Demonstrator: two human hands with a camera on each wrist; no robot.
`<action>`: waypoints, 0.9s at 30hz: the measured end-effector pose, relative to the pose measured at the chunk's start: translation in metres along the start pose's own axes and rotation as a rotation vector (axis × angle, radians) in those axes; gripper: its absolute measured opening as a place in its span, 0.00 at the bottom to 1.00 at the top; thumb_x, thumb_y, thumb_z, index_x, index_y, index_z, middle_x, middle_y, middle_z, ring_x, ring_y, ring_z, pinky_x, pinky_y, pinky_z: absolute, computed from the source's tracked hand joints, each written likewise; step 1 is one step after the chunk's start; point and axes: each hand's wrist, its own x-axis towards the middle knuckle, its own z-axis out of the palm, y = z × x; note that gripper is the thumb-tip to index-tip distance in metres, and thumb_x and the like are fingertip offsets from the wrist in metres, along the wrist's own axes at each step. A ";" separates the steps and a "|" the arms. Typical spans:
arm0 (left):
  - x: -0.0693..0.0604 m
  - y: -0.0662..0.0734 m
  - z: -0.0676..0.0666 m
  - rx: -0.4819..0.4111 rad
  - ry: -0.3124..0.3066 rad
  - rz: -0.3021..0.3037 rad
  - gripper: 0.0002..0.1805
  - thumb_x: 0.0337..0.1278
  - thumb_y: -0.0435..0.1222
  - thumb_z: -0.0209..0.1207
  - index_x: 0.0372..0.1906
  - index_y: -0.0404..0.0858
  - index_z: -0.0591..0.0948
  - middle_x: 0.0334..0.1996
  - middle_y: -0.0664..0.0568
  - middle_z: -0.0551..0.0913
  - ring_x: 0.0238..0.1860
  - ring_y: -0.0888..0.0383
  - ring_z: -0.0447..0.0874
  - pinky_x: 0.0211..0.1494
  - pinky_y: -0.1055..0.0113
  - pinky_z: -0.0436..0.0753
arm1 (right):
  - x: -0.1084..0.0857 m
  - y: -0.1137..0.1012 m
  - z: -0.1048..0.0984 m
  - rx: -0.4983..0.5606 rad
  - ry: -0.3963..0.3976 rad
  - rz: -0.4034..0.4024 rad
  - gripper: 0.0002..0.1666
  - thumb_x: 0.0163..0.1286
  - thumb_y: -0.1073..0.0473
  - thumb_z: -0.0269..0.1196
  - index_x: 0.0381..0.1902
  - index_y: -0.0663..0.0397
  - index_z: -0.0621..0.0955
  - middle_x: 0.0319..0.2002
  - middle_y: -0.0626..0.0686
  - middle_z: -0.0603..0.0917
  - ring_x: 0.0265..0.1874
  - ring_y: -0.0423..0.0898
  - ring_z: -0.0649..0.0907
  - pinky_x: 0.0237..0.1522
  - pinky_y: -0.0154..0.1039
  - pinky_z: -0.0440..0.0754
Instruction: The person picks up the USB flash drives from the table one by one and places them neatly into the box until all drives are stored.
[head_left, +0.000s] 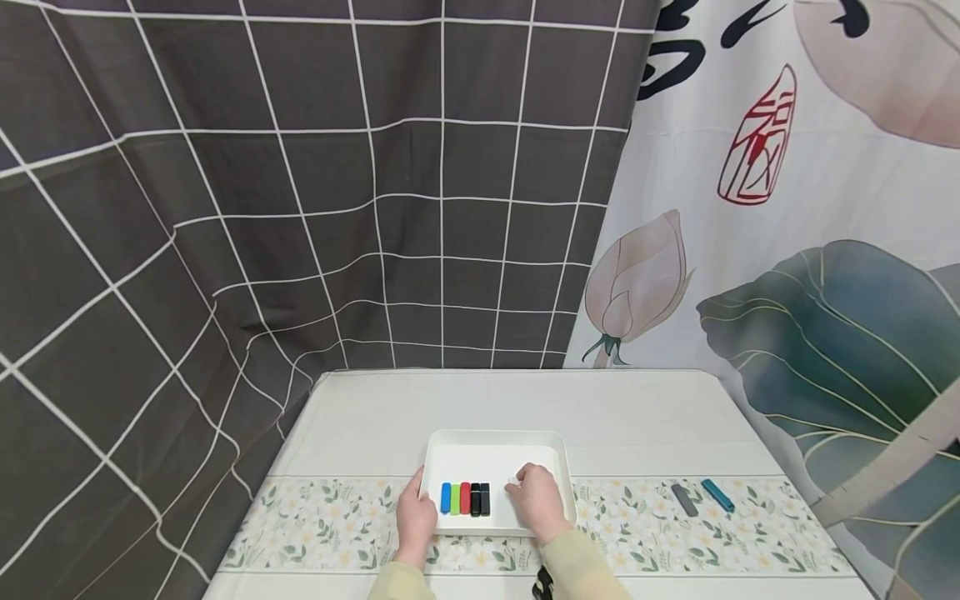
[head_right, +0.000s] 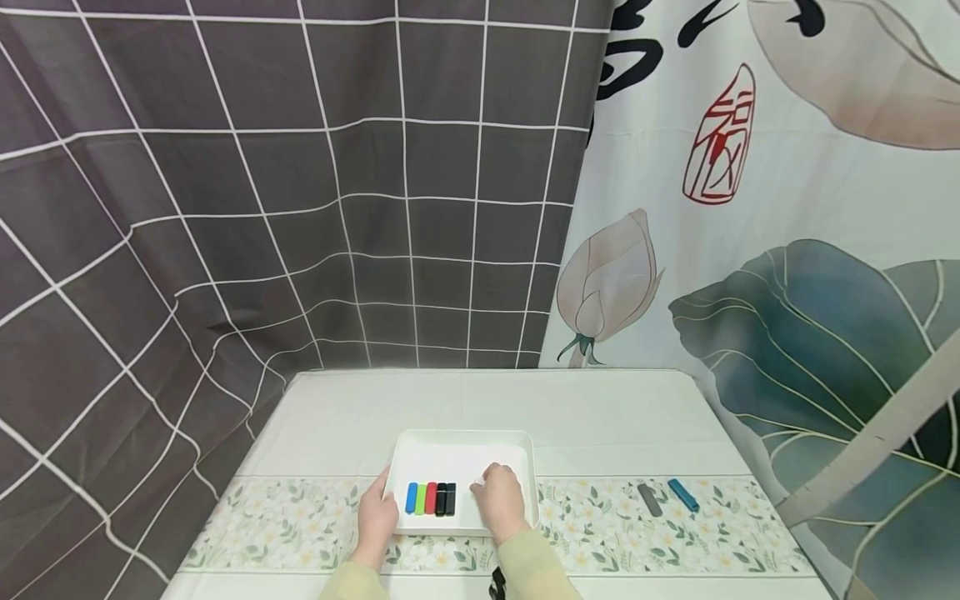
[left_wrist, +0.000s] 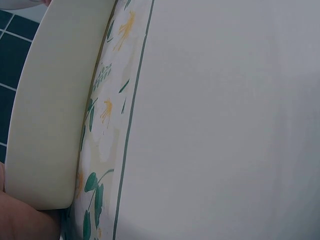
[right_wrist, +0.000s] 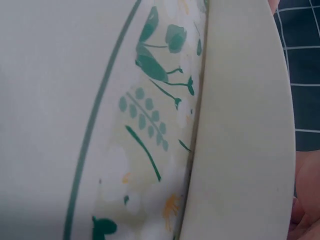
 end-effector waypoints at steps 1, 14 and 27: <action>0.000 0.000 0.000 -0.002 0.002 0.000 0.31 0.63 0.18 0.44 0.72 0.26 0.69 0.71 0.28 0.70 0.74 0.28 0.64 0.78 0.35 0.67 | 0.000 0.000 0.001 -0.005 0.004 -0.007 0.12 0.62 0.60 0.73 0.35 0.64 0.82 0.33 0.56 0.85 0.31 0.47 0.82 0.37 0.46 0.88; 0.001 -0.001 0.000 -0.005 0.000 0.000 0.31 0.64 0.18 0.43 0.73 0.26 0.68 0.72 0.29 0.70 0.74 0.28 0.64 0.78 0.35 0.66 | -0.001 -0.001 0.012 0.012 -0.034 0.005 0.12 0.62 0.61 0.72 0.35 0.63 0.81 0.32 0.55 0.83 0.30 0.46 0.79 0.34 0.43 0.86; -0.001 0.002 -0.001 0.003 0.007 -0.002 0.30 0.64 0.18 0.44 0.72 0.25 0.69 0.71 0.29 0.71 0.74 0.28 0.64 0.79 0.36 0.66 | -0.001 -0.005 0.019 -0.037 -0.017 -0.016 0.14 0.60 0.61 0.74 0.34 0.61 0.79 0.29 0.53 0.79 0.28 0.45 0.77 0.34 0.44 0.86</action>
